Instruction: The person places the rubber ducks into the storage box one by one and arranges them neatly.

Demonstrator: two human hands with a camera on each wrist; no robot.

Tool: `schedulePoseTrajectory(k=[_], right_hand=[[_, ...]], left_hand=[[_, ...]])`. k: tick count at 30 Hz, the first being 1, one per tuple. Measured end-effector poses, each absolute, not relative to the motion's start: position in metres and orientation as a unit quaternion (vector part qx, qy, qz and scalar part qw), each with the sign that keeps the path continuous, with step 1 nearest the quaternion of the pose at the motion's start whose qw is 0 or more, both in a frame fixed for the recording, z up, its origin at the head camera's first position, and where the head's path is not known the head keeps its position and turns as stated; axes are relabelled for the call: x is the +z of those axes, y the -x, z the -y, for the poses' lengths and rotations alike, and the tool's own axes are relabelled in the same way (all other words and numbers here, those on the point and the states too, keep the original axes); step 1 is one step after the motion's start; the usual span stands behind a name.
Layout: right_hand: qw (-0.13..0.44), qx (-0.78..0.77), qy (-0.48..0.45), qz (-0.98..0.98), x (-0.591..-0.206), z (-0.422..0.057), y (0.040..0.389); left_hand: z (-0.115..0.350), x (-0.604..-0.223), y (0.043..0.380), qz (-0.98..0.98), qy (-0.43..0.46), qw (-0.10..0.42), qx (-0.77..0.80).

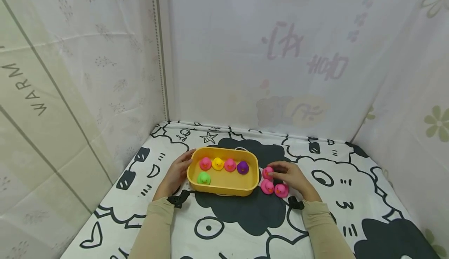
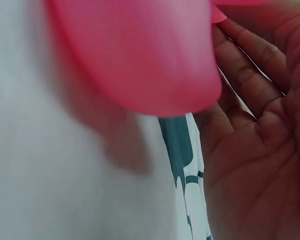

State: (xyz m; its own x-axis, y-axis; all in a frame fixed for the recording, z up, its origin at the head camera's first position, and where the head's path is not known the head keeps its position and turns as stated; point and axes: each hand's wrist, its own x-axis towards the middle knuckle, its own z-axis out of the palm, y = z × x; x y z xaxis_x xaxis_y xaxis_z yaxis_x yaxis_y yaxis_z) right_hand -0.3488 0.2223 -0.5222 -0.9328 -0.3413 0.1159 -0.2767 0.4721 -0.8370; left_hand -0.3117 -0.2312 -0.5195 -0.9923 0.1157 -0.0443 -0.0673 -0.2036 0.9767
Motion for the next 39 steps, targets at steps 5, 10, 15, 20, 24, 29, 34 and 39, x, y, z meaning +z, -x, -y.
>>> schedulePoseTrajectory(k=[5, 10, 15, 20, 24, 29, 34, 39], right_hand=[[0.034, -0.487, 0.181, -0.854, -0.522, -0.225, 0.348], [0.027, -0.496, 0.180, -0.849, -0.521, -0.226, 0.347], [0.023, -0.494, 0.178, -0.851, -0.520, -0.227, 0.347], [0.021, -0.496, 0.170, -0.851, -0.522, -0.229, 0.348], [0.021, -0.503, 0.164, -0.848, -0.525, -0.231, 0.349], [0.014, -0.512, 0.171, -0.842, -0.524, -0.232, 0.348], [0.005, -0.517, 0.179, -0.837, -0.516, -0.229, 0.345], [0.000, -0.518, 0.177, -0.837, -0.504, -0.221, 0.342]], left_hand=[[0.229, -0.521, 0.312, -0.624, -0.020, 0.064, 0.778], [0.227, -0.523, 0.312, -0.627, -0.022, 0.063, 0.776], [0.226, -0.524, 0.312, -0.626, -0.023, 0.057, 0.777], [0.225, -0.525, 0.313, -0.627, -0.018, 0.062, 0.776], [0.223, -0.526, 0.313, -0.626, -0.017, 0.064, 0.777], [0.222, -0.524, 0.313, -0.623, -0.017, 0.061, 0.779], [0.225, -0.526, 0.315, -0.626, -0.022, 0.062, 0.777], [0.231, -0.527, 0.313, -0.629, -0.025, 0.060, 0.775]])
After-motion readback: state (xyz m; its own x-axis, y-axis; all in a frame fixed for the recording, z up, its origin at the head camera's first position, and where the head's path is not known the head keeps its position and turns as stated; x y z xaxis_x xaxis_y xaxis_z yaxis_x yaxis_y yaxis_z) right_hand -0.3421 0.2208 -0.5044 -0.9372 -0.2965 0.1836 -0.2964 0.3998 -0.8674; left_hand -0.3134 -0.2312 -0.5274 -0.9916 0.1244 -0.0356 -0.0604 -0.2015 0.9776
